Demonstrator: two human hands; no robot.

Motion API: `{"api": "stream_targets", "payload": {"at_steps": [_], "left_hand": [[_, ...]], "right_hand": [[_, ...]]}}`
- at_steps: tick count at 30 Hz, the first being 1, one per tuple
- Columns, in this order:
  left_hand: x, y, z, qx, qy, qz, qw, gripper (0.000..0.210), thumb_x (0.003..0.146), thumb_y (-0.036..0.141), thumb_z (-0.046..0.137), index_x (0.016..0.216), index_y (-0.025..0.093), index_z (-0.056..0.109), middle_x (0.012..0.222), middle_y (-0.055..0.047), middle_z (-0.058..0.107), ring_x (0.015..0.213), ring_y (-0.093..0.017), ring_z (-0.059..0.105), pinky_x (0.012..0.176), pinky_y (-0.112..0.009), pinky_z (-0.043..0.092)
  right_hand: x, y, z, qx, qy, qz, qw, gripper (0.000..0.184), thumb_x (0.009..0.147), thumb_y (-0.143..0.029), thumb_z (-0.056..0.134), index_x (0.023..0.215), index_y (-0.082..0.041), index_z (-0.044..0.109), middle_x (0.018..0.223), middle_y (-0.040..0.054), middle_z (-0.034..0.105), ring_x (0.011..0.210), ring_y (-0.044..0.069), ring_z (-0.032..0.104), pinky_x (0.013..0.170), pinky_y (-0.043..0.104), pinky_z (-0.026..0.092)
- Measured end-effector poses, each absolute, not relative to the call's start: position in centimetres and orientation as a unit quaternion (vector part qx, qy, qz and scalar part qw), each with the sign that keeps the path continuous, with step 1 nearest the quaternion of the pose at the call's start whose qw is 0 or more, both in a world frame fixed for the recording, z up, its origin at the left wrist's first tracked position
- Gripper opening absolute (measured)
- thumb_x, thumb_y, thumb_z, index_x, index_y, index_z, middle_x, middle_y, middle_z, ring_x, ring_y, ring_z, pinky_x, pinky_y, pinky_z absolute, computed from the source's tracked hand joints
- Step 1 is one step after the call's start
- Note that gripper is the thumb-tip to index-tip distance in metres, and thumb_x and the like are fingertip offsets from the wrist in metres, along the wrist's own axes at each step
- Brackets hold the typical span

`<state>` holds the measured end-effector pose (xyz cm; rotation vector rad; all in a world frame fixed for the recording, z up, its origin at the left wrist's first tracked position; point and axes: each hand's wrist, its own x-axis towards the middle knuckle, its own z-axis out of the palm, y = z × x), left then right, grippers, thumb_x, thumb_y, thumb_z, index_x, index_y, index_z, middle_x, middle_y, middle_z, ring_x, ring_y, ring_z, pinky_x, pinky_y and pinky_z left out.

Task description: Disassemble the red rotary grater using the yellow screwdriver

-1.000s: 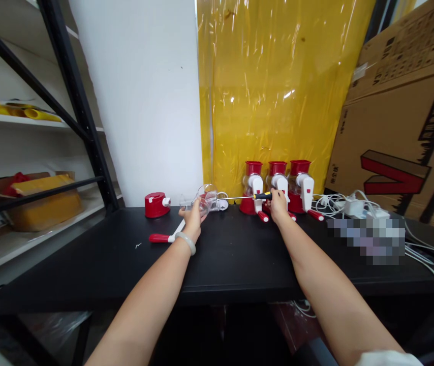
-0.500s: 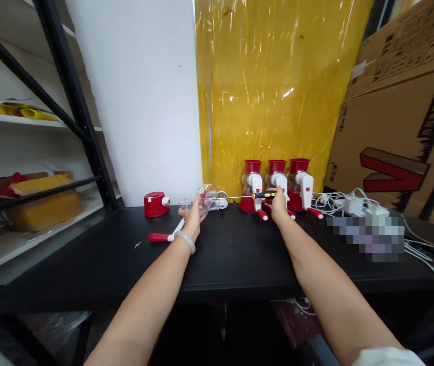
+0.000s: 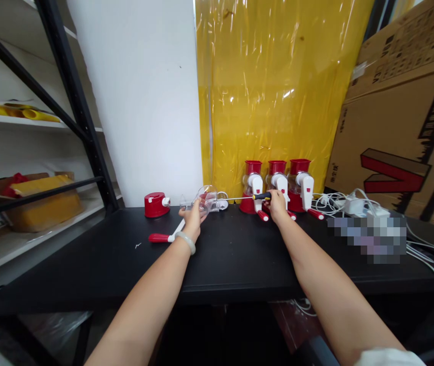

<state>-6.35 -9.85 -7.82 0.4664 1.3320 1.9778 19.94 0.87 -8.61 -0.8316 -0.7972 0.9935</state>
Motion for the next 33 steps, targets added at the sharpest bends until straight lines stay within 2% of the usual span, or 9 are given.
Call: {"api": "stream_targets", "payload": {"at_steps": [5, 8, 11, 14, 17, 21, 23, 28, 33], "left_hand": [[-6.3, -9.9, -7.8, 0.18, 0.508, 0.768, 0.348, 0.083, 0.086, 0.036, 0.079, 0.147, 0.021, 0.026, 0.105, -0.012, 0.071, 0.079, -0.022, 0.076, 0.07, -0.032, 0.063], [-6.3, -10.0, -7.7, 0.177, 0.511, 0.765, 0.35, 0.083, 0.086, 0.036, 0.079, 0.147, 0.021, 0.025, 0.107, -0.012, 0.071, 0.079, -0.022, 0.076, 0.07, -0.033, 0.063], [-6.3, -10.0, -7.6, 0.179, 0.507, 0.768, 0.347, 0.084, 0.086, 0.035, 0.079, 0.148, 0.021, 0.024, 0.109, -0.014, 0.07, 0.077, -0.022, 0.076, 0.07, -0.033, 0.063], [-6.3, -10.0, -7.6, 0.185, 0.509, 0.766, 0.347, 0.082, 0.088, 0.035, 0.077, 0.148, 0.019, 0.024, 0.109, -0.014, 0.07, 0.076, -0.02, 0.075, 0.07, -0.032, 0.062], [-6.3, -10.0, -7.6, 0.19, 0.515, 0.76, 0.347, 0.083, 0.087, 0.036, 0.078, 0.148, 0.019, 0.022, 0.107, -0.013, 0.07, 0.075, -0.02, 0.075, 0.068, -0.031, 0.062], [-6.1, -10.1, -7.6, 0.203, 0.512, 0.76, 0.346, 0.083, 0.087, 0.034, 0.078, 0.146, 0.021, 0.023, 0.102, -0.011, 0.071, 0.074, -0.02, 0.075, 0.068, -0.03, 0.062], [-6.0, -10.1, -7.6, 0.206, 0.514, 0.756, 0.349, 0.081, 0.087, 0.034, 0.078, 0.145, 0.021, 0.023, 0.1, -0.009, 0.071, 0.073, -0.02, 0.075, 0.068, -0.031, 0.062], [-5.9, -10.1, -7.7, 0.223, 0.507, 0.753, 0.355, 0.077, 0.088, 0.032, 0.077, 0.144, 0.023, 0.024, 0.099, -0.007, 0.071, 0.07, -0.018, 0.075, 0.069, -0.031, 0.062], [-5.9, -10.1, -7.6, 0.213, 0.5, 0.757, 0.363, 0.075, 0.088, 0.031, 0.077, 0.142, 0.024, 0.025, 0.1, -0.008, 0.072, 0.07, -0.018, 0.075, 0.072, -0.033, 0.063]], "right_hand": [[20.1, 0.9, -8.6, -0.334, -0.341, 0.488, 0.73, 0.007, 0.075, -0.028, 0.057, 0.081, -0.023, 0.057, 0.059, -0.0059, 0.057, 0.044, 0.01, 0.052, 0.042, 0.021, 0.042], [20.1, 0.8, -8.6, -0.345, -0.347, 0.491, 0.721, 0.009, 0.081, -0.031, 0.053, 0.083, -0.024, 0.057, 0.059, -0.005, 0.059, 0.044, 0.012, 0.053, 0.043, 0.023, 0.043], [20.2, 0.5, -8.8, -0.378, -0.383, 0.443, 0.717, 0.024, 0.092, -0.043, 0.046, 0.082, -0.024, 0.056, 0.052, -0.0045, 0.054, 0.041, 0.013, 0.048, 0.041, 0.024, 0.039], [20.1, 0.3, -8.8, -0.412, -0.429, 0.369, 0.714, 0.034, 0.092, -0.055, 0.053, 0.076, -0.025, 0.052, 0.045, -0.0063, 0.045, 0.039, 0.013, 0.042, 0.039, 0.025, 0.035], [20.0, 0.3, -8.7, -0.429, -0.416, 0.368, 0.713, 0.029, 0.089, -0.048, 0.062, 0.076, -0.025, 0.05, 0.045, -0.008, 0.044, 0.039, 0.012, 0.042, 0.039, 0.025, 0.035], [19.9, 0.6, -8.6, -0.416, -0.373, 0.406, 0.723, 0.01, 0.091, -0.03, 0.055, 0.083, -0.025, 0.052, 0.051, -0.0079, 0.049, 0.041, 0.012, 0.047, 0.041, 0.023, 0.039], [19.9, 0.8, -8.6, -0.416, -0.367, 0.404, 0.727, 0.007, 0.09, -0.026, 0.052, 0.084, -0.024, 0.051, 0.054, -0.0076, 0.051, 0.043, 0.011, 0.049, 0.043, 0.023, 0.041], [20.0, 1.1, -8.9, -0.421, -0.36, 0.369, 0.747, 0.012, 0.09, -0.033, 0.055, 0.083, -0.025, 0.049, 0.062, -0.0069, 0.052, 0.049, 0.011, 0.053, 0.048, 0.024, 0.046], [19.9, 1.5, -9.2, -0.392, -0.36, 0.379, 0.757, 0.02, 0.087, -0.041, 0.06, 0.084, -0.026, 0.048, 0.066, -0.0069, 0.053, 0.049, 0.011, 0.051, 0.045, 0.023, 0.044]]}}
